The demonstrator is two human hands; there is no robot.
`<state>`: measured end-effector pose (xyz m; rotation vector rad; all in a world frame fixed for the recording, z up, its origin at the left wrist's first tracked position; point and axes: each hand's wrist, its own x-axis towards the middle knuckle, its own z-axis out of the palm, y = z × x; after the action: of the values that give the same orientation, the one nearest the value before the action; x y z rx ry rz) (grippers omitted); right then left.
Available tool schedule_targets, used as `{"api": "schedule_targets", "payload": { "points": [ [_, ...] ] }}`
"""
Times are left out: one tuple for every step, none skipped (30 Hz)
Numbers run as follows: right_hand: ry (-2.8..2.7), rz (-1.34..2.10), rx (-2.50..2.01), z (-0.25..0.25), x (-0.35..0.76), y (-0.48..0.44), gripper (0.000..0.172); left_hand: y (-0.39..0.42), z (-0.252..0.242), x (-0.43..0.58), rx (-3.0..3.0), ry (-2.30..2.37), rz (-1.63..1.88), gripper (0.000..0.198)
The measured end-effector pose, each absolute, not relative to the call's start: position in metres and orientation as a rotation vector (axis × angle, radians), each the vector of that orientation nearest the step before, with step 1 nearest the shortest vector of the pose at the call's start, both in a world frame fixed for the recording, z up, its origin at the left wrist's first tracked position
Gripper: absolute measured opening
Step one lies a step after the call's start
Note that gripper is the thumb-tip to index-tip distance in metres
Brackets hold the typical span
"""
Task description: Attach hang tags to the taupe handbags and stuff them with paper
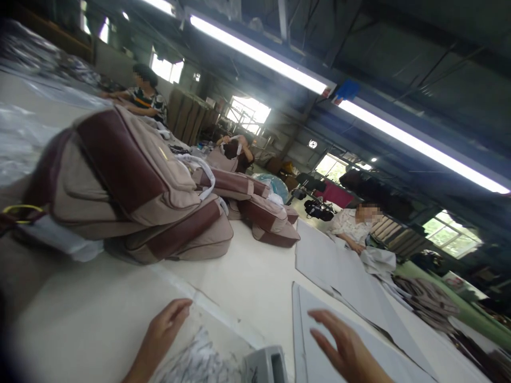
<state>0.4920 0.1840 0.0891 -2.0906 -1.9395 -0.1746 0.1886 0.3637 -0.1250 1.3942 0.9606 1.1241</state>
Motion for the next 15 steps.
{"api": "schedule_targets", "payload": {
  "points": [
    [-1.972,-0.167,-2.121,0.092,0.511,0.222,0.026,0.377,-0.13,0.19,1.335,0.952,1.065,0.035],
    [-2.005,-0.214,-2.208,0.093,0.529,0.262,0.03,0.386,-0.136,0.191,1.296,0.947,1.012,0.036],
    [-1.976,-0.338,-2.305,0.092,0.547,0.303,0.033,0.39,-0.14,0.192,1.281,0.953,0.976,0.037],
    [-1.928,-0.409,-2.345,0.089,0.563,0.342,0.035,0.392,-0.145,0.193,1.298,0.967,0.956,0.037],
    [-1.887,-0.456,-2.366,0.084,0.578,0.379,0.038,0.39,-0.149,0.194,1.34,0.996,0.952,0.037],
    [-1.835,-0.508,-2.391,0.077,0.591,0.411,0.04,0.387,-0.152,0.196,1.395,1.034,0.959,0.034],
    [-1.783,-0.547,-2.405,0.07,0.602,0.439,0.042,0.383,-0.156,0.199,1.446,1.077,0.987,0.032],
    [-1.738,-0.576,-2.416,0.062,0.611,0.463,0.044,0.379,-0.159,0.202,1.485,1.115,1.04,0.029],
    [-1.696,-0.596,-2.427,0.053,0.619,0.482,0.045,0.375,-0.162,0.205,1.51,1.142,1.109,0.027],
    [-1.661,-0.606,-2.436,0.044,0.625,0.498,0.046,0.371,-0.165,0.207,1.528,1.157,1.176,0.026],
    [-1.633,-0.605,-2.447,0.035,0.63,0.51,0.047,0.368,-0.168,0.209,1.544,1.166,1.23,0.025],
    [-1.606,-0.599,-2.461,0.026,0.634,0.519,0.046,0.366,-0.17,0.21,1.562,1.165,1.262,0.024],
    [-1.58,-0.589,-2.478,0.018,0.636,0.527,0.045,0.364,-0.171,0.21,1.578,1.168,1.274,0.023],
    [-1.556,-0.578,-2.496,0.009,0.638,0.532,0.041,0.363,-0.171,0.209,1.592,1.176,1.274,0.023],
    [-1.539,-0.568,-2.51,-0.001,0.64,0.535,0.036,0.362,-0.171,0.208,1.603,1.187,1.268,0.023]
  ]
}}
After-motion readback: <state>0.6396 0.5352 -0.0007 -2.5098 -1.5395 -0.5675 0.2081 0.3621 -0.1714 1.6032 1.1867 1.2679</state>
